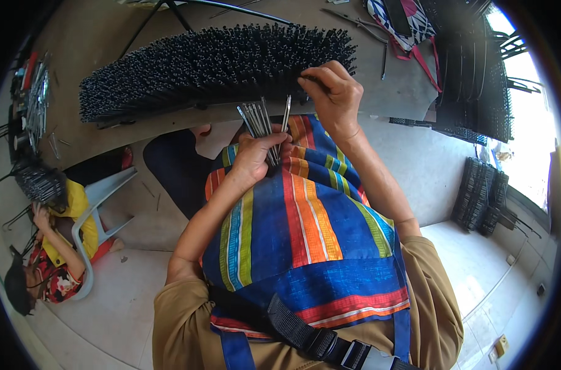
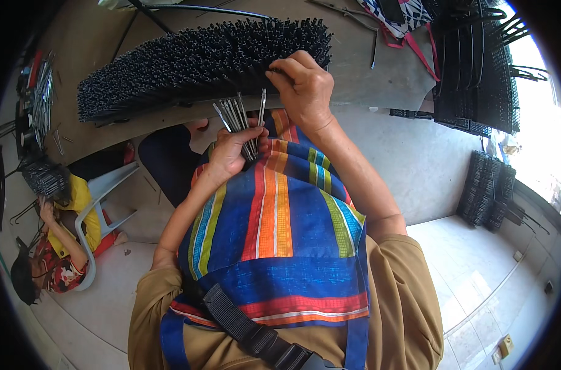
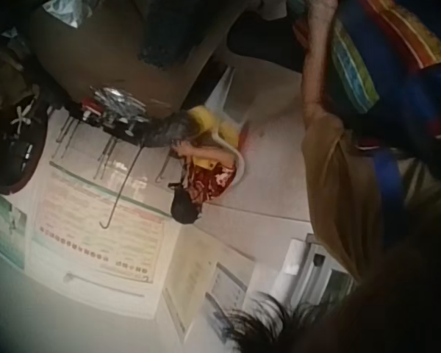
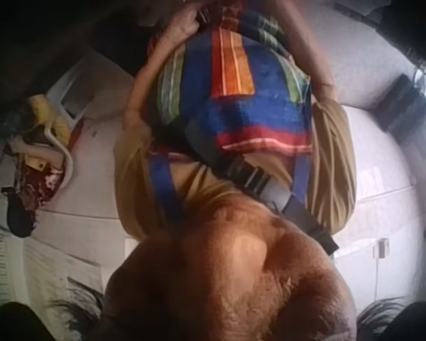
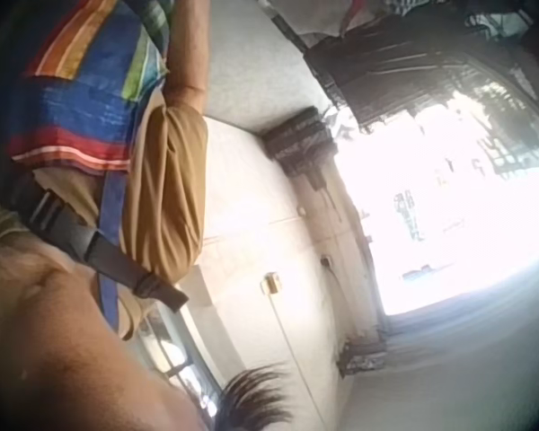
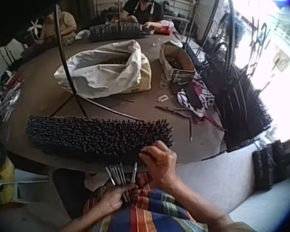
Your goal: Inserting metal pins into the base of an industrial brush.
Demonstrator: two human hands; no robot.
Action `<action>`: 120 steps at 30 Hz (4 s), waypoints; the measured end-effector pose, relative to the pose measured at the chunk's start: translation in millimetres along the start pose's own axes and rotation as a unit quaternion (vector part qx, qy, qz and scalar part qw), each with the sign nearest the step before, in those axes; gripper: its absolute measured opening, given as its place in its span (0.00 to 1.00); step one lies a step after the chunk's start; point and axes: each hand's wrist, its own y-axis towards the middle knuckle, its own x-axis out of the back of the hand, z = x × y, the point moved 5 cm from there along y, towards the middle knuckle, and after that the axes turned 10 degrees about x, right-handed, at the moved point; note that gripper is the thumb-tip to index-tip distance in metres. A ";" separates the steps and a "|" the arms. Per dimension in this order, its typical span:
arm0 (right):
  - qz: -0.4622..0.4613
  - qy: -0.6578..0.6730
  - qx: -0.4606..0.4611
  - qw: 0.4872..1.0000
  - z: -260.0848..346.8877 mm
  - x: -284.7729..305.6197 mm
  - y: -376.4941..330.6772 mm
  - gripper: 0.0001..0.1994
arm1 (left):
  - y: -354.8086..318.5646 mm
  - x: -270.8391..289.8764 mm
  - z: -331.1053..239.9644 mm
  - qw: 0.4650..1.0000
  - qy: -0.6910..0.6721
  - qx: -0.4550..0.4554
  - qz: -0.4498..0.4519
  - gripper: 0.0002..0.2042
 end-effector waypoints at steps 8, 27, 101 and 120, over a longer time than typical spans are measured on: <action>0.048 -0.092 0.099 0.990 9.8 -10.8 10.9 0.07 | -3.0 3.6 -1.9 1.000 -0.017 0.013 0.021 0.08; 0.052 0.311 -0.382 0.869 -20.5 -36.3 -60.2 0.03 | -7.6 12.4 -6.6 0.991 -0.014 -0.131 -0.001 0.05; 0.221 0.283 -0.354 0.864 -9.8 -51.9 -57.3 0.06 | -26.1 2.7 -3.1 0.992 -0.021 -0.035 0.120 0.09; -0.116 0.316 -0.199 0.920 -7.4 -6.1 -22.7 0.02 | -23.7 14.3 -3.9 0.994 -0.017 -0.106 0.008 0.09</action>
